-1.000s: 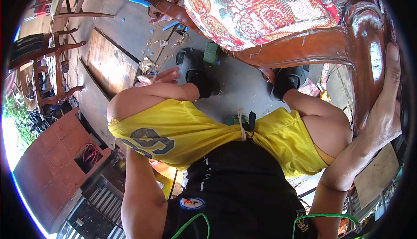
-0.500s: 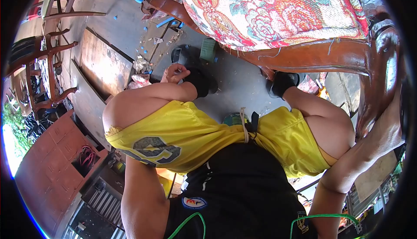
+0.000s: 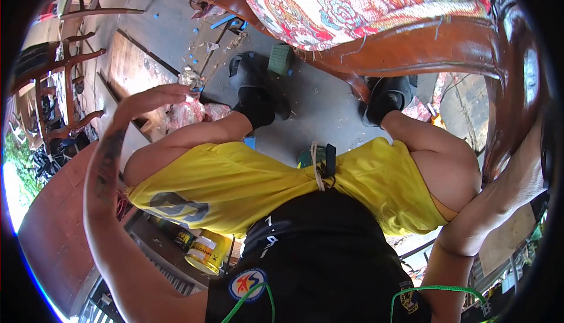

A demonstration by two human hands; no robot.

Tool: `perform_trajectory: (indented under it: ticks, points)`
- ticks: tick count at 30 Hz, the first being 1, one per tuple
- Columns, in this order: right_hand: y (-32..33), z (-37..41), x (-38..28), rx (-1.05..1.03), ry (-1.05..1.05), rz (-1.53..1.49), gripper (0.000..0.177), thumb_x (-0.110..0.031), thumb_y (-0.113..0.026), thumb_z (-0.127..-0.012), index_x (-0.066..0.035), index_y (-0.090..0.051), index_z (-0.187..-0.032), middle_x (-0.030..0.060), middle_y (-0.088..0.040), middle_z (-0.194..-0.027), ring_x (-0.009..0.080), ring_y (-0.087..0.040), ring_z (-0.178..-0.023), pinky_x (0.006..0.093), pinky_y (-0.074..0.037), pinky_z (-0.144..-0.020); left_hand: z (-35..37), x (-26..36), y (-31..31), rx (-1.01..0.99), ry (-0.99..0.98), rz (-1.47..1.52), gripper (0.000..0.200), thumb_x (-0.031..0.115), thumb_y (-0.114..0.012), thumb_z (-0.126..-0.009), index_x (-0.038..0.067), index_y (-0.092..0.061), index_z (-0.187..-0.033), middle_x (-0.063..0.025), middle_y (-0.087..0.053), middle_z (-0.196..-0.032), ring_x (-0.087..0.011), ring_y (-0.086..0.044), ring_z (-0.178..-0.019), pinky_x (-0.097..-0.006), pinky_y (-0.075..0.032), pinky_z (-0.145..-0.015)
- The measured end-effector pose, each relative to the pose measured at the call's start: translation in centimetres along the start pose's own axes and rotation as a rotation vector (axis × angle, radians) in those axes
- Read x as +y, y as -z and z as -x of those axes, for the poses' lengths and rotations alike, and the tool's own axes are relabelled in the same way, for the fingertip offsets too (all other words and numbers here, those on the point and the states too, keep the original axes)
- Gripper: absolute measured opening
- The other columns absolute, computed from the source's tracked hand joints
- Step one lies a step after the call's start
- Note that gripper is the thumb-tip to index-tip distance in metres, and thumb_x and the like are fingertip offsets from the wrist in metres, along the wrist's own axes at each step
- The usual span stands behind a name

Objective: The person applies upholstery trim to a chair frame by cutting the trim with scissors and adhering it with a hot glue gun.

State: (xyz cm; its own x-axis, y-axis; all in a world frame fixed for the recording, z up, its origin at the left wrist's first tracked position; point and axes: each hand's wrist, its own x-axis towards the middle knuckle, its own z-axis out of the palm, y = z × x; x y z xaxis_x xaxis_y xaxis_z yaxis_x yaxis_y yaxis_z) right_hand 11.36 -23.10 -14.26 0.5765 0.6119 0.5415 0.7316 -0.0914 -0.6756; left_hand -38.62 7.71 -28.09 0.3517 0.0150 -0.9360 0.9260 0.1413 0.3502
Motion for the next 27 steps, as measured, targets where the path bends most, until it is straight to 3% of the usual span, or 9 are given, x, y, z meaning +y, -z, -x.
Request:
perform_trajectory:
  ticks: [3,7,9,17,19,20,22,26,27]
  points:
    - [-0.7,2.4,-2.3,-0.015,-0.119,0.003,0.035,-0.025,-0.072,-0.101,0.002,-0.071,-0.122,0.0114,-0.074,-0.110,0.0164,-0.071,-0.098,0.0293,-0.061,-0.086,-0.6,3.1,-1.8,0.244,0.199,-0.558,0.064,0.034,-0.063,-0.105,0.005,-0.043,-0.159,-0.0159,-0.050,-0.158,-0.0288,-0.049,-0.143,-0.0394,-0.038,-0.119]
    - [-0.5,3.6,-2.3,-0.049,-0.113,-0.027,0.033,-0.023,-0.072,-0.100,0.003,-0.071,-0.122,0.0108,-0.074,-0.108,0.0157,-0.070,-0.096,0.0285,-0.060,-0.085,-9.4,-0.1,-7.2,0.421,-0.228,-0.501,0.037,0.023,-0.059,-0.103,0.005,-0.067,-0.135,-0.0205,-0.069,-0.131,-0.0289,-0.064,-0.126,-0.0379,-0.049,-0.108]
    - [-0.6,3.0,-1.6,-0.047,-0.063,-0.043,0.032,-0.022,-0.072,-0.100,0.003,-0.071,-0.122,0.0105,-0.074,-0.107,0.0154,-0.070,-0.095,0.0281,-0.059,-0.084,-14.4,-4.0,-9.7,0.294,-0.094,-0.664,0.044,0.029,-0.060,-0.101,0.005,-0.063,-0.139,-0.0198,-0.064,-0.140,-0.0358,-0.060,-0.132,-0.0432,-0.049,-0.109]
    - [0.1,0.3,0.1,0.003,0.083,-0.096,0.029,-0.017,-0.071,-0.100,0.003,-0.071,-0.121,0.0093,-0.073,-0.102,0.0139,-0.069,-0.092,0.0266,-0.058,-0.081,-18.5,-0.4,-27.6,0.874,0.359,-0.945,0.087,0.059,-0.055,-0.099,-0.003,-0.040,-0.157,-0.0439,-0.029,-0.158,-0.0462,-0.017,-0.157,-0.0540,-0.016,-0.127]
    - [0.4,0.0,0.4,0.015,0.100,-0.103,0.028,-0.016,-0.071,-0.100,0.003,-0.071,-0.121,0.0090,-0.072,-0.101,0.0136,-0.068,-0.091,0.0262,-0.057,-0.080,-20.2,4.1,-30.4,0.406,0.305,-0.994,0.076,0.052,-0.052,-0.103,-0.005,-0.046,-0.153,-0.0373,-0.043,-0.154,-0.0499,-0.031,-0.152,-0.0507,-0.025,-0.126]
    - [0.5,-0.3,0.6,0.022,0.109,-0.102,0.028,-0.015,-0.071,-0.099,0.003,-0.071,-0.121,0.0089,-0.072,-0.101,0.0134,-0.068,-0.090,0.0260,-0.057,-0.080,-21.5,3.1,-33.1,0.195,-0.130,-0.466,0.069,0.049,-0.056,-0.102,0.003,-0.050,-0.153,-0.0318,-0.040,-0.159,-0.0475,-0.031,-0.152,-0.0550,-0.027,-0.123]
    - [0.7,-0.7,0.9,0.034,0.125,-0.098,0.027,-0.014,-0.070,-0.099,0.003,-0.072,-0.121,0.0086,-0.072,-0.100,0.0130,-0.068,-0.089,0.0256,-0.056,-0.079,-20.8,2.6,-35.4,-0.042,-0.525,0.092,0.062,0.046,-0.059,-0.101,0.011,-0.054,-0.153,-0.0263,-0.036,-0.164,-0.0452,-0.032,-0.152,-0.0593,-0.029,-0.121]
    - [1.0,-1.2,1.2,0.047,0.161,-0.094,0.026,-0.011,-0.070,-0.099,0.003,-0.072,-0.121,0.0080,-0.071,-0.097,0.0123,-0.067,-0.087,0.0248,-0.055,-0.077,-17.0,4.4,-29.9,0.094,-0.402,-0.503,0.050,0.029,-0.061,-0.102,-0.001,-0.057,-0.142,-0.0215,-0.054,-0.149,-0.0432,-0.045,-0.142,-0.0512,-0.035,-0.120]
    - [0.9,-1.1,1.2,0.049,0.165,-0.096,0.026,-0.011,-0.070,-0.099,0.003,-0.072,-0.121,0.0078,-0.071,-0.097,0.0121,-0.067,-0.087,0.0246,-0.055,-0.077,-16.4,1.2,-26.8,0.377,-0.470,-1.022,0.055,0.030,-0.068,-0.097,0.003,-0.054,-0.143,-0.0247,-0.052,-0.149,-0.0473,-0.050,-0.135,-0.0535,-0.040,-0.114]
